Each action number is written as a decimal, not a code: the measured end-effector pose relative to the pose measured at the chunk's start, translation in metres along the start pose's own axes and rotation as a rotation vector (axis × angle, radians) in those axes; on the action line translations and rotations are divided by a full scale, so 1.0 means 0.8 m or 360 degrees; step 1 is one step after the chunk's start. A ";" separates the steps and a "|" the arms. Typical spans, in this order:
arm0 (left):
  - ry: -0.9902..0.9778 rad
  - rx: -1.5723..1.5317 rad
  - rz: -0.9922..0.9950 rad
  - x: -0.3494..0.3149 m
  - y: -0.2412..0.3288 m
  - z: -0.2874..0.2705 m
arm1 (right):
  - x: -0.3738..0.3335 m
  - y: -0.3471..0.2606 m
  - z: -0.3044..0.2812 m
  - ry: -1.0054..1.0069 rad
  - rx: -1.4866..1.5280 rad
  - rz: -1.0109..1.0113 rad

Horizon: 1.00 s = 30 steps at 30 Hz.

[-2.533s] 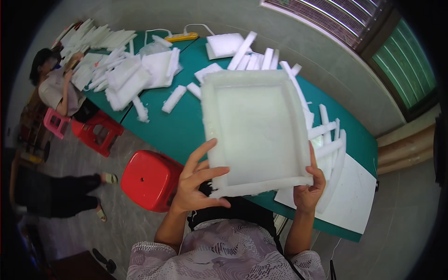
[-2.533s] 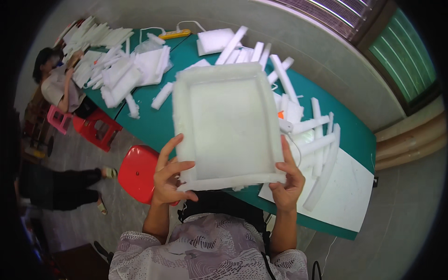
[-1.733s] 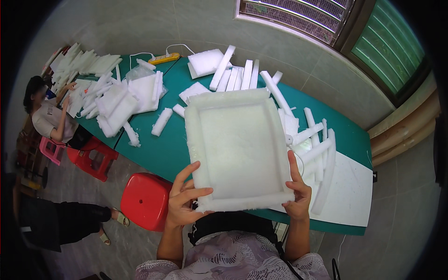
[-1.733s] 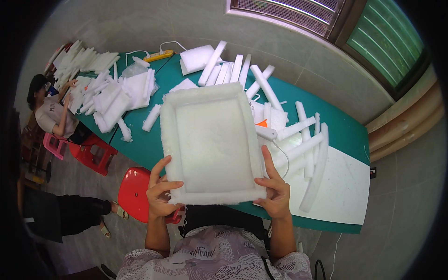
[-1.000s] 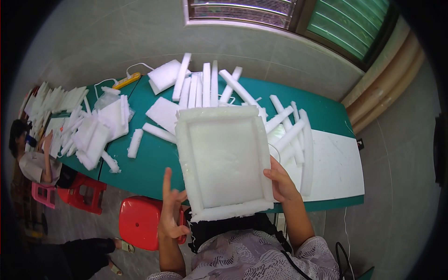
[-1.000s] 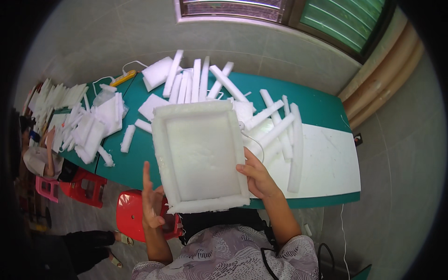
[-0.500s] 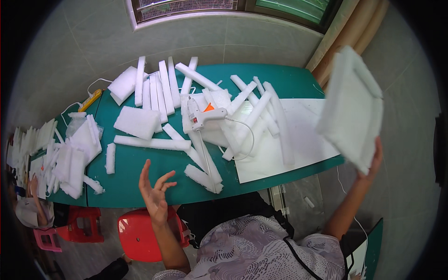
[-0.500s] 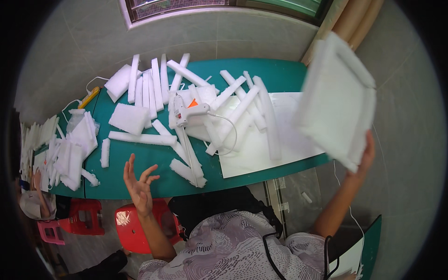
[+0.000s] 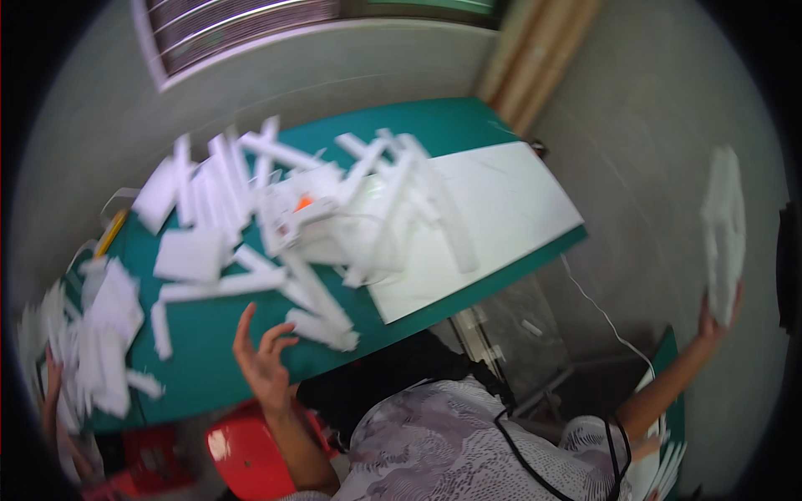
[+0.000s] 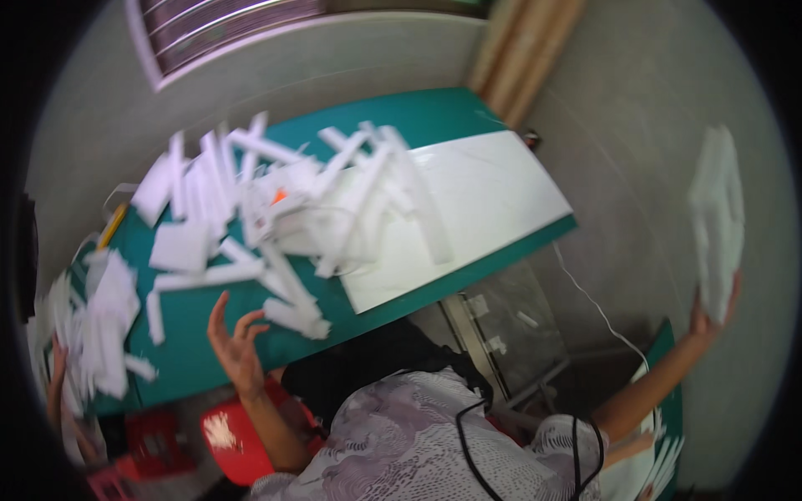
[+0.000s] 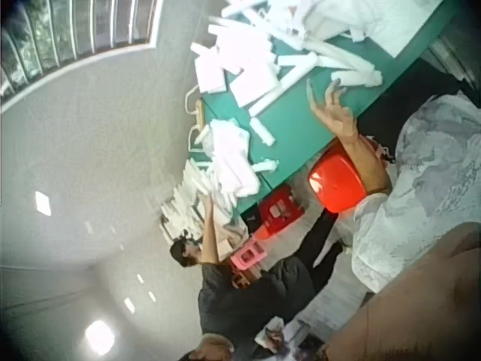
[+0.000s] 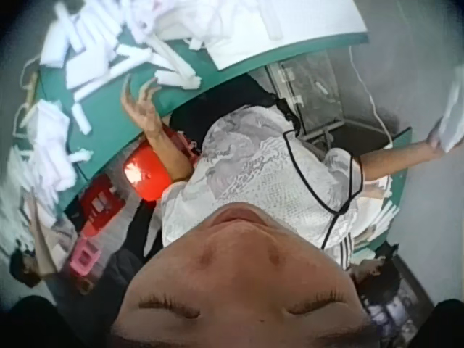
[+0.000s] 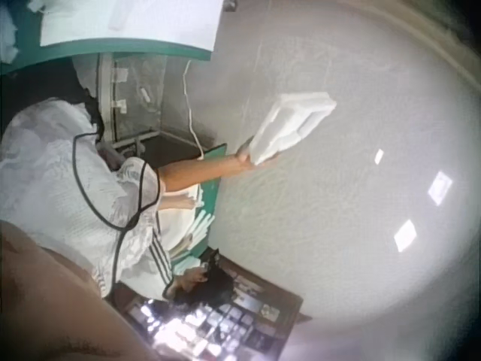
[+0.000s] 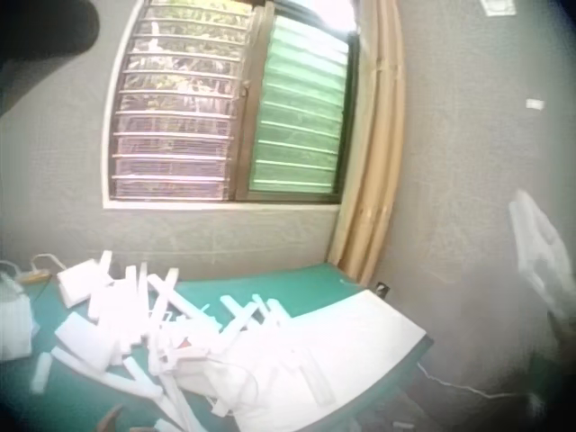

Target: Using a hot glue gun to apply glue to foam pieces and assemble them into a rectangular frame or box structure.

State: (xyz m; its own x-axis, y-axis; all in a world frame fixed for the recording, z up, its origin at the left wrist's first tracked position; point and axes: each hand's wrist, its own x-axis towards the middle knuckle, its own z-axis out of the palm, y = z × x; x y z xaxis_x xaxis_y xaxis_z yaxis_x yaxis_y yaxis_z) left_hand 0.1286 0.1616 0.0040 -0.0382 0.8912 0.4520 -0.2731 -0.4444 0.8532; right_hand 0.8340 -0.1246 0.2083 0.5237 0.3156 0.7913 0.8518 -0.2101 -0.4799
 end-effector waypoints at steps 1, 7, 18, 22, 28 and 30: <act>-0.0022 0.0031 0.0013 0.003 -0.002 0.005 | -0.008 0.003 0.005 0.0082 -0.0099 0.0016; -0.0574 0.0009 -0.0237 -0.020 -0.004 0.075 | -0.065 -0.127 0.113 -0.0255 0.2125 0.1211; -0.1342 -0.0338 -0.0724 -0.037 -0.007 0.220 | -0.149 -0.217 0.169 -0.0504 0.2193 0.1569; -0.1082 -0.0204 -0.0435 -0.005 0.016 0.251 | -0.160 -0.208 0.188 -0.0523 0.2206 0.1686; -0.1439 -0.0115 -0.0604 0.020 0.014 0.288 | -0.163 -0.203 0.214 -0.0655 0.2287 0.1786; -0.1572 -0.0174 -0.0629 0.021 0.010 0.283 | -0.164 -0.196 0.210 -0.0565 0.2255 0.1801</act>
State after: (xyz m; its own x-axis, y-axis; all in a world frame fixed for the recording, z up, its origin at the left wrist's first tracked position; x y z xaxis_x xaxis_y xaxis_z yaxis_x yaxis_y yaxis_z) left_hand 0.3437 0.1527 0.0772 0.8538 0.4803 0.2008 -0.1821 -0.0858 0.9795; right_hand 0.6343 0.0222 0.1159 0.6025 0.7900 -0.1133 -0.5908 0.3461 -0.7288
